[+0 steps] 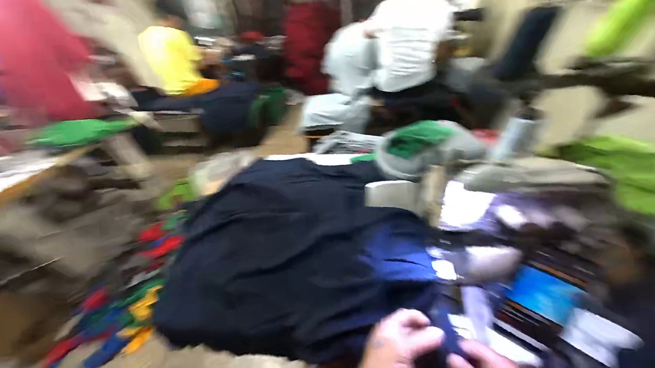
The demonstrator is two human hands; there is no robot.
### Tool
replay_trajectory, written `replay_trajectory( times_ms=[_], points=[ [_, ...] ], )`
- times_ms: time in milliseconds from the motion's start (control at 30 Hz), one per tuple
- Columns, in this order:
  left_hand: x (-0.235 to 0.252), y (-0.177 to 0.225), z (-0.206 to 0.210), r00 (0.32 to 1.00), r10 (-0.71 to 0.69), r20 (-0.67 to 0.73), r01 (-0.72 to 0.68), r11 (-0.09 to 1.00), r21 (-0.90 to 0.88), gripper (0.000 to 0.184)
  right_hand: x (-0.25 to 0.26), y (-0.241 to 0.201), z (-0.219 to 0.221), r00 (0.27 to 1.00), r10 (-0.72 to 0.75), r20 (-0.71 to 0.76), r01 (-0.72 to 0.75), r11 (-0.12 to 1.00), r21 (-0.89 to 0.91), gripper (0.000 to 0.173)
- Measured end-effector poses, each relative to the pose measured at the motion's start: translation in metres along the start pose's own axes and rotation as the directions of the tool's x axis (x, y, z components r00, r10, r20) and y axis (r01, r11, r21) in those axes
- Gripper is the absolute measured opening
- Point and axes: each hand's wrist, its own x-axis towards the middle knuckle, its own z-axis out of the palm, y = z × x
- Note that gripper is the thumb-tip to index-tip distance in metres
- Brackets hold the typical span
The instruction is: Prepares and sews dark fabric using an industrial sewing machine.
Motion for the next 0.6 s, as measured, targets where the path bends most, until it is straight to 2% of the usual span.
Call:
replay_trajectory(
  times_ms=[67, 133, 200, 267, 300, 400, 467, 533, 600],
  points=[
    [0.005, 0.000, -0.001, 0.999, 0.027, -0.026, -0.027, 1.000, -0.004, 0.020, 0.002, -0.001, 0.005, 0.998, 0.001, -0.060, 0.003, 0.997, 0.079, 0.008],
    [0.005, 0.007, 0.002, 0.993, 0.109, -0.054, -0.107, 0.993, 0.045, 0.020, 0.006, 0.003, 0.006, 0.993, -0.075, -0.090, 0.085, 0.990, 0.112, 0.007],
    [-0.005, 0.017, 0.007, 0.983, 0.178, 0.037, -0.181, 0.978, 0.101, 0.019, 0.008, 0.007, 0.008, 0.984, -0.134, -0.118, 0.146, 0.984, 0.100, 0.010],
    [-0.018, 0.028, 0.015, 0.943, 0.215, 0.254, -0.255, 0.957, 0.138, 0.024, 0.010, 0.005, 0.009, 0.981, -0.134, -0.138, 0.157, 0.973, 0.171, 0.012],
    [-0.018, 0.030, 0.016, 0.925, 0.224, 0.306, -0.287, 0.941, 0.179, 0.026, 0.011, 0.004, 0.010, 0.981, -0.128, -0.143, 0.159, 0.961, 0.225, 0.015],
    [-0.005, 0.019, 0.008, 0.941, 0.202, 0.271, -0.298, 0.876, 0.379, 0.021, 0.015, -0.001, 0.011, 0.981, -0.116, -0.154, 0.157, 0.943, 0.294, 0.017],
    [0.005, 0.011, 0.000, 0.928, 0.182, 0.325, -0.325, 0.823, 0.467, 0.024, 0.019, -0.005, 0.016, 0.973, -0.070, -0.219, 0.135, 0.944, 0.300, 0.016],
    [0.010, 0.003, -0.003, 0.886, 0.270, 0.376, -0.433, 0.769, 0.470, 0.021, 0.021, -0.001, 0.019, 0.951, -0.080, -0.300, 0.173, 0.939, 0.298, 0.013],
    [0.016, 0.004, -0.003, 0.834, 0.378, 0.402, -0.530, 0.750, 0.395, 0.009, 0.024, 0.006, 0.017, 0.924, -0.157, -0.350, 0.274, 0.908, 0.316, 0.009]
  ],
)
